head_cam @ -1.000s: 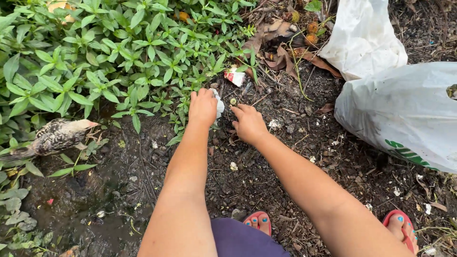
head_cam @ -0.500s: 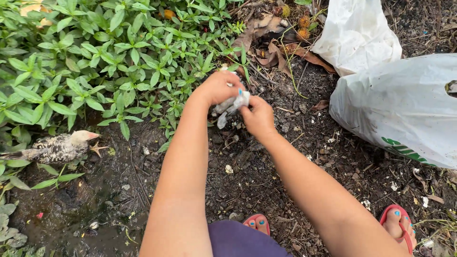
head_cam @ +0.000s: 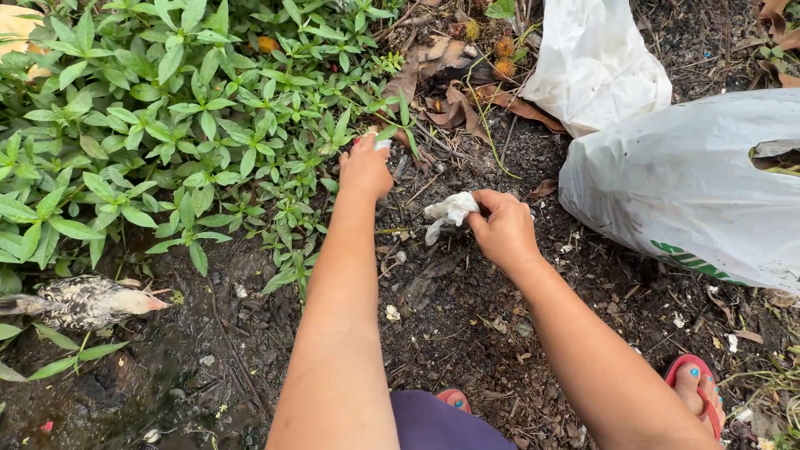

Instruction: The person collects weeds, dry leaves, twigs, and litter from the ground by hand and puts them into plastic bags.

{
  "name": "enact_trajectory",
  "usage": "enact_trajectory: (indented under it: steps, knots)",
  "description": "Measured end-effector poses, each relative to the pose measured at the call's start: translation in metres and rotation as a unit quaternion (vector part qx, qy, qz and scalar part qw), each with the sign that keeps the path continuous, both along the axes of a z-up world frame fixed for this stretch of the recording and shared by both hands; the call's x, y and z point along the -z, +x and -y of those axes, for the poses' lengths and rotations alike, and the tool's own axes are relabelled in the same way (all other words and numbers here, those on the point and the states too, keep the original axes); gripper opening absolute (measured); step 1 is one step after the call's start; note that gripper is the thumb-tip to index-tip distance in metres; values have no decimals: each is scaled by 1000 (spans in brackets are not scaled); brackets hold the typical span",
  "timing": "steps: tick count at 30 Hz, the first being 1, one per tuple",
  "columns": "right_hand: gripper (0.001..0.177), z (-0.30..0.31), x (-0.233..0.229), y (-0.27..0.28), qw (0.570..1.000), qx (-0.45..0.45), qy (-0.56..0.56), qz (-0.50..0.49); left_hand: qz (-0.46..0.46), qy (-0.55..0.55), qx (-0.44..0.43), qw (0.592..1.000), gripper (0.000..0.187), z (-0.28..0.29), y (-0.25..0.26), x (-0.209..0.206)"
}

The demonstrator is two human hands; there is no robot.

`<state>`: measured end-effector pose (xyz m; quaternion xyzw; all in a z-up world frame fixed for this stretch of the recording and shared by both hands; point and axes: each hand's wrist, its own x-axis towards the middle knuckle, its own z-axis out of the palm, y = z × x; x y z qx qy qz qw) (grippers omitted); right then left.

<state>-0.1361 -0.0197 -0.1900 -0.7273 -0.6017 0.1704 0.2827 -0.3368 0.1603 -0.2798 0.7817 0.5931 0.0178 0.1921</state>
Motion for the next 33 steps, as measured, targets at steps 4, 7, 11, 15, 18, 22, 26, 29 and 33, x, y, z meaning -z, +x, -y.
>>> enact_trajectory:
  steps: [4, 7, 11, 15, 18, 22, 26, 29, 33]
  knots:
    - [20, -2, -6, -8, 1000, -13, -15, 3, -17, -36, 5, 999, 59, 1, -18, -4]
    - [17, -1, -11, -17, 998, -42, -17, 38, 1, -26, -14, 1000, 59, 0, -17, -13]
    - [17, 4, -16, -17, 991, -98, 31, 85, -51, 62, -8, 997, 52, 4, -7, -5]
    - [18, 7, -22, -10, 995, -80, 11, 58, -69, 122, -17, 990, 23, 0, -6, 3]
    - [17, 9, -27, -6, 995, -78, 18, 56, -78, 183, 1, 980, 25, 7, -13, -8]
    - [19, 7, -31, 0, 996, -64, 19, 54, 9, 123, -36, 992, 39, 22, 1, -46]
    - [21, 2, -39, 8, 984, -102, 136, 54, 236, -105, 46, 965, 35, 30, 18, -79]
    - [20, 4, -52, 17, 983, -118, 130, -50, 364, -209, 148, 896, 31, 39, 32, -97]
    - [19, 17, -78, 30, 970, -93, 71, -212, 407, -243, 206, 856, 28, 54, 47, -127]
